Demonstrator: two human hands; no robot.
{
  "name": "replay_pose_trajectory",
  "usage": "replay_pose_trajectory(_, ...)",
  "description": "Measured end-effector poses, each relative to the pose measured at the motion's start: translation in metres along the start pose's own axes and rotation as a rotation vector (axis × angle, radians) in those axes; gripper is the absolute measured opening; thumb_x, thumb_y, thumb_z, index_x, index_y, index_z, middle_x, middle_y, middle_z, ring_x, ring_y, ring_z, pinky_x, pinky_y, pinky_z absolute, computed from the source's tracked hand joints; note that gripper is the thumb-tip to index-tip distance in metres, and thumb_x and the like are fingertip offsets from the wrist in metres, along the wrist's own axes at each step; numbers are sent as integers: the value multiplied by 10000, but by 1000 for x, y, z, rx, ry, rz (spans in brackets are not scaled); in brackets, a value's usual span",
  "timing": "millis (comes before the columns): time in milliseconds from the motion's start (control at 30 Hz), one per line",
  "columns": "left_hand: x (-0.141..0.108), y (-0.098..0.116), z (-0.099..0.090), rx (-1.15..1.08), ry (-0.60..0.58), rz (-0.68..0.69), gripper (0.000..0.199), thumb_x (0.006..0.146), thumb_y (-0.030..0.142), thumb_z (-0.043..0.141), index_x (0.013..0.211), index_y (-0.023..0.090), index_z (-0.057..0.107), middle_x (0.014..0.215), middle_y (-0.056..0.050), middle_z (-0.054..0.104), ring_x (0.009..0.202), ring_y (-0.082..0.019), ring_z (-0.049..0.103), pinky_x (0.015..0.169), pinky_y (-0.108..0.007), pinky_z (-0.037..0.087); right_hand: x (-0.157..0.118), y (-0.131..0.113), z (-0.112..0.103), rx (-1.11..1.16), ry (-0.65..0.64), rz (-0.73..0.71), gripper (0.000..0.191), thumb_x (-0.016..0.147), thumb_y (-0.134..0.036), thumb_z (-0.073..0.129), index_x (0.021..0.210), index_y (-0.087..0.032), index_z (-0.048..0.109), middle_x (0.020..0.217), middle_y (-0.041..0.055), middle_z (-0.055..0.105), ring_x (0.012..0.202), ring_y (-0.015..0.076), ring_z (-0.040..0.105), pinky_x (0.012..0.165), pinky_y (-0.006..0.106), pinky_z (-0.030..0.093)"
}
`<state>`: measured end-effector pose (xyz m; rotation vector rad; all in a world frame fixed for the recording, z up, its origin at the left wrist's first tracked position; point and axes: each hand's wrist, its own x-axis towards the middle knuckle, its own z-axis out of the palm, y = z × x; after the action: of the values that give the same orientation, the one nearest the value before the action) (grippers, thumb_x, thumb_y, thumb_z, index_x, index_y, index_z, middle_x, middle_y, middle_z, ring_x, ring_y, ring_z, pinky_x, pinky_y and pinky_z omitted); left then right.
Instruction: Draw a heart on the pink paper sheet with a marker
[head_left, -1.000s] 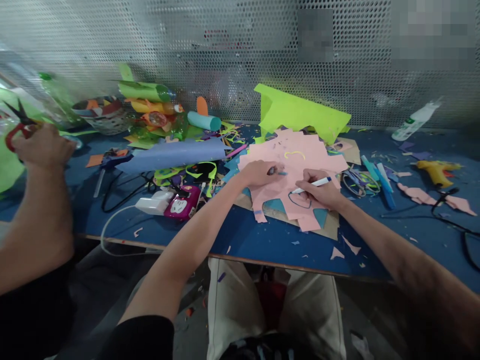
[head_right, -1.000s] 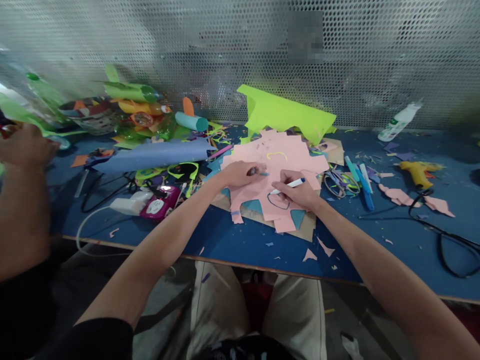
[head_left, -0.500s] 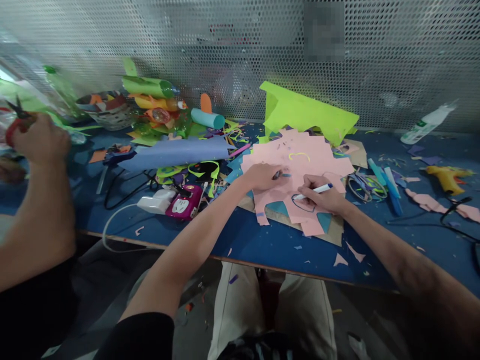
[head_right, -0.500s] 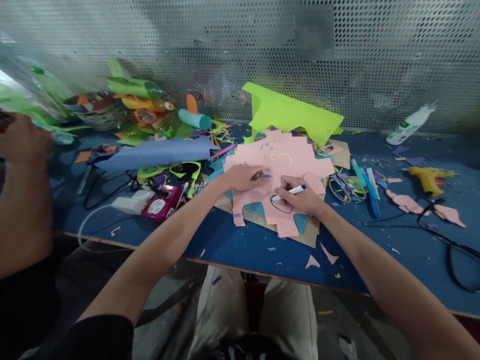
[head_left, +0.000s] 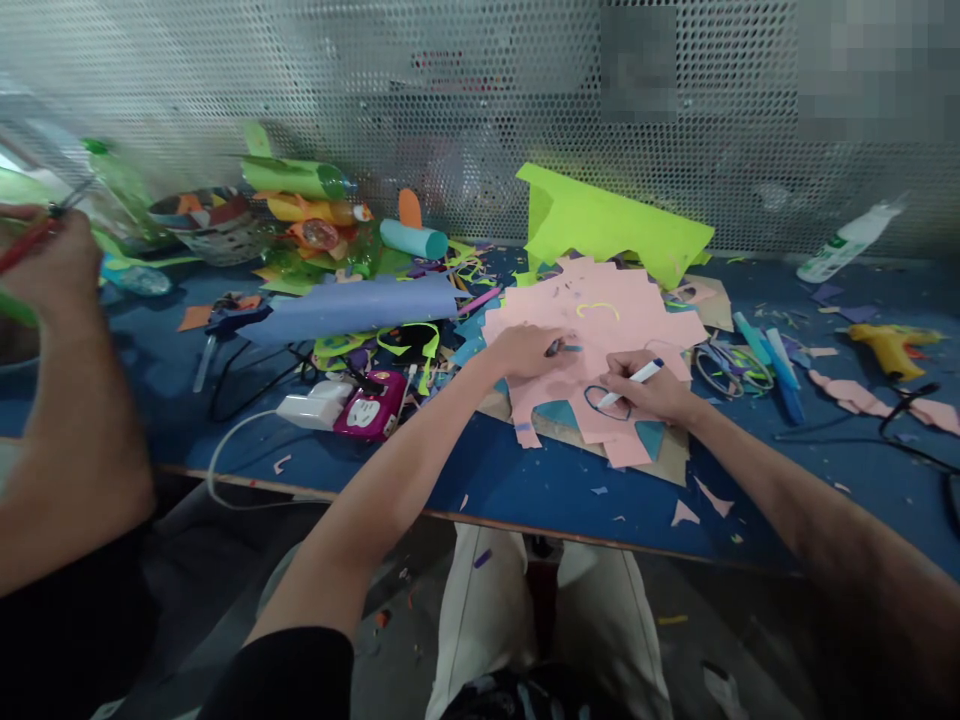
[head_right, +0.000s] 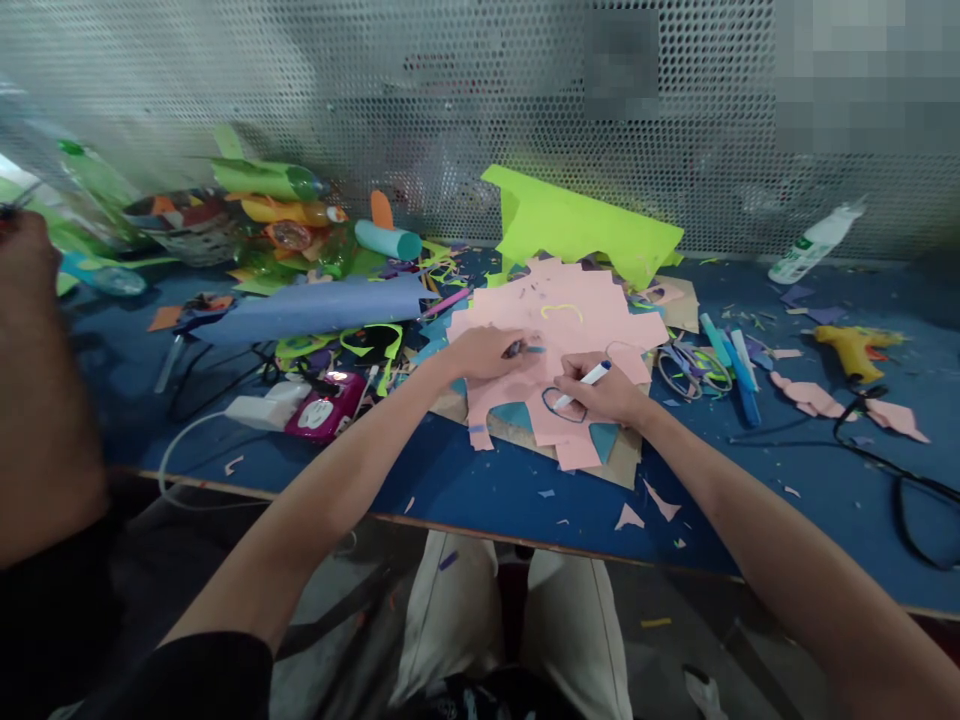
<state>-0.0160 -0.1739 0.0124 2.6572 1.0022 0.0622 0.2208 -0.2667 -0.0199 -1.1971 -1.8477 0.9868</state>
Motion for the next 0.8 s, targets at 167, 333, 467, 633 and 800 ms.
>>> replay_pose_trajectory(167, -2, 1, -3, -14, -19, 12, 508, 992, 613, 393, 1235, 214, 591, 911, -98, 696, 794, -225, 608, 657, -329, 363, -1, -1, -2, 32, -4, 3, 395, 771, -266, 619, 545, -245, 296, 416, -73, 313, 389, 78, 302, 400, 229, 209)
replay_pose_trajectory(333, -4, 4, -7, -12, -39, 9, 491, 1000, 605, 368, 1162, 197, 589, 867, -100, 676, 733, -208, 580, 637, -336, 357, -2, 5, -2, 92, 5, 19, 375, 712, -228, 597, 538, -247, 266, 433, -75, 272, 412, 72, 250, 413, 237, 188)
replay_pose_trajectory(467, -4, 5, -7, 12, -34, 12, 467, 999, 591, 369, 1111, 195, 589, 881, -97, 682, 684, -185, 555, 620, -332, 350, -3, 7, -4, 114, 8, 25, 372, 692, -219, 594, 529, -247, 261, 436, -78, 257, 417, 68, 234, 411, 239, 175)
replay_pose_trajectory(633, -3, 4, -6, 39, -29, 17, 459, 995, 566, 373, 1121, 188, 601, 841, -94, 682, 663, -185, 568, 588, -317, 350, -5, 6, -5, 166, 54, 16, 382, 730, -213, 600, 532, -244, 274, 445, -91, 251, 400, 62, 226, 400, 235, 167)
replay_pose_trajectory(800, -6, 4, -6, 50, -26, 24, 358, 996, 428, 409, 1163, 187, 615, 867, -97, 711, 625, -173, 566, 560, -311, 358, -7, 10, -15, 299, 399, -90, 378, 878, -302, 583, 568, -238, 376, 459, -68, 389, 390, 81, 332, 399, 245, 224)
